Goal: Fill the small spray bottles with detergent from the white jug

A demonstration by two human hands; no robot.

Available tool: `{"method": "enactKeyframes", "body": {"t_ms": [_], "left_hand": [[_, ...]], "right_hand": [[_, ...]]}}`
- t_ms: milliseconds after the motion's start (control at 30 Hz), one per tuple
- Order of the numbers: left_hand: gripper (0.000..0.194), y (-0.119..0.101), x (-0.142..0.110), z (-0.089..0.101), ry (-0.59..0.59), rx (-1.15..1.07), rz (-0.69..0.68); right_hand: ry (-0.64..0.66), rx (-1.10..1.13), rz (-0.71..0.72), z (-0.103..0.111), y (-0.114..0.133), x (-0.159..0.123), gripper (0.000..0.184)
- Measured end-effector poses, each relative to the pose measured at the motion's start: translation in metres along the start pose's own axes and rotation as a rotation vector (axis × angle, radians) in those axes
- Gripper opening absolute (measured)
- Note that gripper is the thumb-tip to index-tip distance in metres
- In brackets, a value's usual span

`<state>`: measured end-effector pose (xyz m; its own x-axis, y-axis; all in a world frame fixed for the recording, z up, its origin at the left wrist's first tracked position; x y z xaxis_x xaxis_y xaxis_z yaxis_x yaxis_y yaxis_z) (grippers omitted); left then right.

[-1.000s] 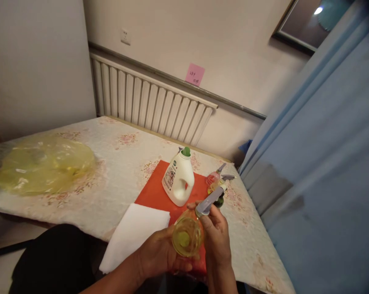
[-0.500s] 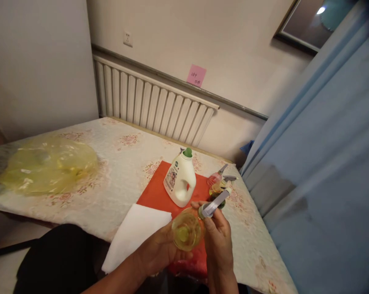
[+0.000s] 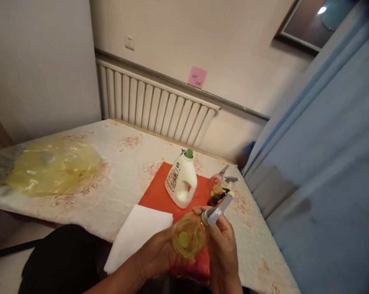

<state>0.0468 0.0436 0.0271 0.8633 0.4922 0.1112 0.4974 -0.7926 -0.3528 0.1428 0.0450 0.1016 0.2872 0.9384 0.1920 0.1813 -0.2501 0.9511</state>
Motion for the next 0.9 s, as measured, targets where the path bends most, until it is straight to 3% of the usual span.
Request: {"method": "enactKeyframes", "body": {"t_ms": [400, 900], "left_hand": [[0.043, 0.002, 0.002, 0.005, -0.066, 0.029, -0.031], [0.072, -0.012, 0.000, 0.000, -0.131, 0.276, -0.151]], "right_hand": [[-0.034, -0.019, -0.012, 0.008, -0.009, -0.001, 0.026], [-0.179, -0.119, -0.003, 0.004, -0.012, -0.003, 0.031]]}}
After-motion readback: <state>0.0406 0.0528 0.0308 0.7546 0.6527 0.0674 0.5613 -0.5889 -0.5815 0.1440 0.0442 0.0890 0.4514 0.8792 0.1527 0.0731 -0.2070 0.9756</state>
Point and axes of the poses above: each hand's wrist, its own x-axis towards the middle knuckle, its own z-axis out of the back of the hand, y = z × x, the point moved 10 cm from there along x, towards the middle knuckle, and after that the axes turned 1 degree about -z, right-handed, at the moved point
